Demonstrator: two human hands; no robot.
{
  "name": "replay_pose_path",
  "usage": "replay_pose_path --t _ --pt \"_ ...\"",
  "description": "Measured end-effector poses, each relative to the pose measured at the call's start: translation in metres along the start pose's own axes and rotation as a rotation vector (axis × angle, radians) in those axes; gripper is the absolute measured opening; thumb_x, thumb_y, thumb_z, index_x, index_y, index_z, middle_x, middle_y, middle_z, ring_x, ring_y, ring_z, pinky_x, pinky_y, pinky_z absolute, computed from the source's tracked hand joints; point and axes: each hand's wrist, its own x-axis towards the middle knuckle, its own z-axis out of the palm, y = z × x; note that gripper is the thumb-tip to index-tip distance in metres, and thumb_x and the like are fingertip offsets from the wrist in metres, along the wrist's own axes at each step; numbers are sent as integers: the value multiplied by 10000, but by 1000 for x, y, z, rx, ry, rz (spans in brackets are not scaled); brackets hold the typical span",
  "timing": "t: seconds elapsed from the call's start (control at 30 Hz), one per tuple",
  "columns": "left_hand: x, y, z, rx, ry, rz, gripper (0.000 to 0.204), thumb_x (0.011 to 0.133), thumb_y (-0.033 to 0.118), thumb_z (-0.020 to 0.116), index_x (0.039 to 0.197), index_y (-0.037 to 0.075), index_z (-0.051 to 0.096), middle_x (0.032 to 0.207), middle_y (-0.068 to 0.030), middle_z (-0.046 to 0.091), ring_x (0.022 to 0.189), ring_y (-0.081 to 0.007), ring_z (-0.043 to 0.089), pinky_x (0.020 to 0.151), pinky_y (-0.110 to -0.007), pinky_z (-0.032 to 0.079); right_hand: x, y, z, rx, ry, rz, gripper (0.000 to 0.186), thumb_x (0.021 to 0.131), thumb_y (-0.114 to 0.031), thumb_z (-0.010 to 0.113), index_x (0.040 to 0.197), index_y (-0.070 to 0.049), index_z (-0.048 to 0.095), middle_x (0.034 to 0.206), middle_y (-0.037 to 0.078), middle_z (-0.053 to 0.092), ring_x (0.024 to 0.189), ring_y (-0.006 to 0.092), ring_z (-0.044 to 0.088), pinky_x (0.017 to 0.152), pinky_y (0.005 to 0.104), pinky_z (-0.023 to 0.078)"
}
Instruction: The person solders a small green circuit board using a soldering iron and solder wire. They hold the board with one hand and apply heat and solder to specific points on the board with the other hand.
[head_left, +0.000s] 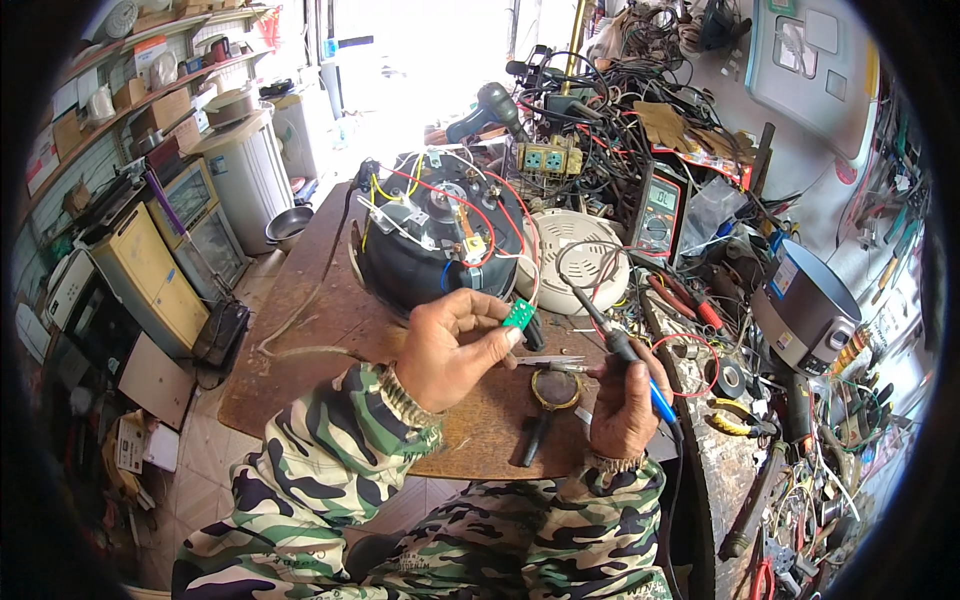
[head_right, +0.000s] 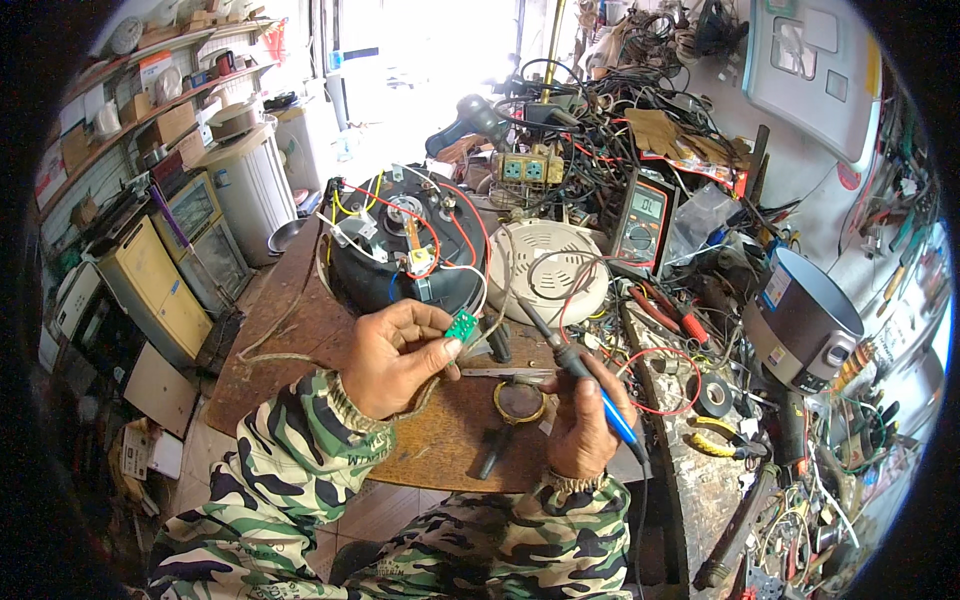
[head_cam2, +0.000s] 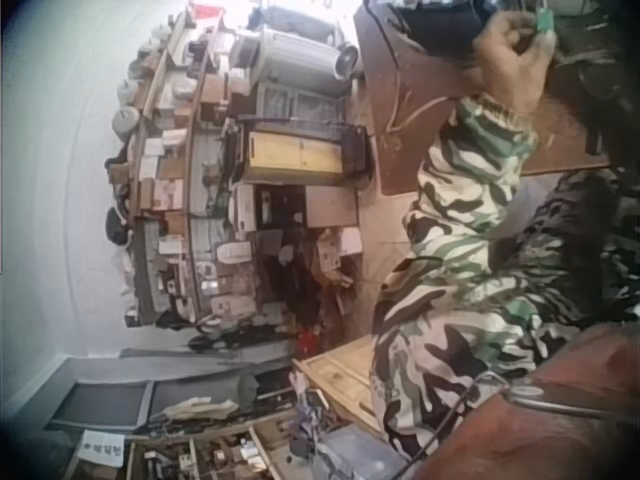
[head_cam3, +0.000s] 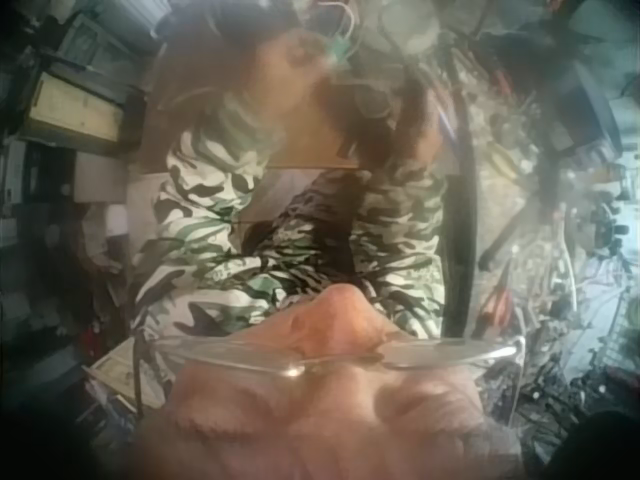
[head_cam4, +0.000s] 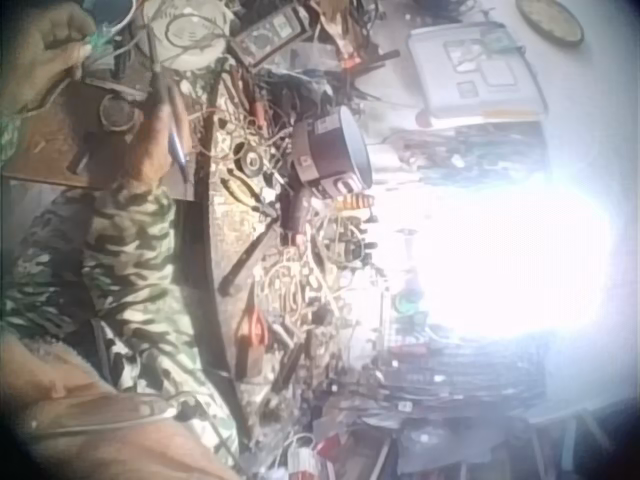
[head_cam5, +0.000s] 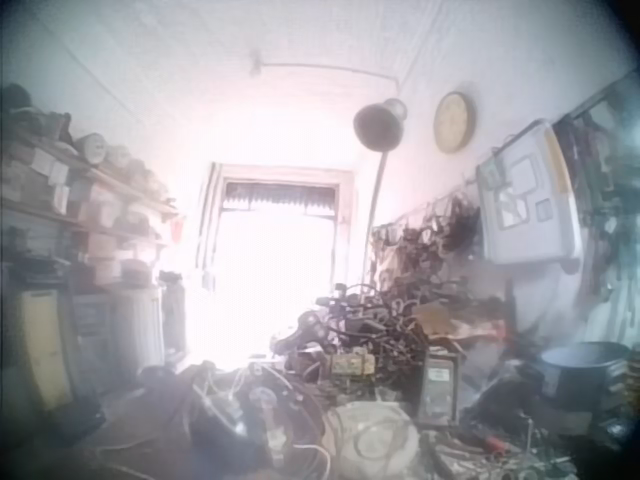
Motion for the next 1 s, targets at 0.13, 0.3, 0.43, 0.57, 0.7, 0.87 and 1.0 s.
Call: replay_pose_path --t 0.13,0.3,0.43,0.57,0.7,0.87,1.0 --pt "0 0 3 -73 24 32 204 939 8 670 1098 -94 596 1002 -122 701 816 -141 681 714 -275 586 -3 -7 -9 50 -83 127 324 902 -154 680 1133 67 632 904 211 698 668 255 691 572 311 538" --pt "-2 -1 4 -8 16 27 197 935 -18 662 1109 -85 600 989 -113 704 804 -139 684 710 -273 588 -6 -9 -9 -38 -89 146 305 869 -138 701 1092 63 649 834 196 697 647 266 695 535 292 504" --pt "-3 -2 3 6 26 31 194 928 -20 676 1100 -73 604 967 -109 704 789 -142 680 699 -286 591 -5 -7 -3 21 -92 161 300 869 -119 699 1090 76 645 845 210 695 678 287 702 598 337 557" --pt "-1 -1 3 4 26 24 184 928 -6 682 1086 -70 614 957 -104 705 785 -140 678 689 -291 591 -4 -7 -4 -19 -165 82 289 870 -88 711 1099 82 665 867 213 698 714 275 710 657 337 570" --pt "2 0 0 13 21 36 177 924 3 686 1069 -76 622 952 -106 706 781 -141 680 680 -287 587 -6 -7 -1 -282 -296 -161 270 860 -30 731 1114 56 698 958 206 700 801 267 718 740 347 579" --pt "-1 0 2 10 38 10 176 923 6 682 1062 -87 627 942 -108 715 756 -132 690 669 -266 570 0 -5 -3 -717 -248 -655 278 868 -77 734 1116 44 699 908 212 711 806 267 725 733 335 563" --pt "1 4 -5 14 48 4 179 930 9 684 1079 -69 623 946 -92 703 785 -137 684 696 -285 592 -7 -7 -4 -472 -242 -353 350 932 -189 680 1183 52 642 934 210 697 780 264 691 711 328 533"
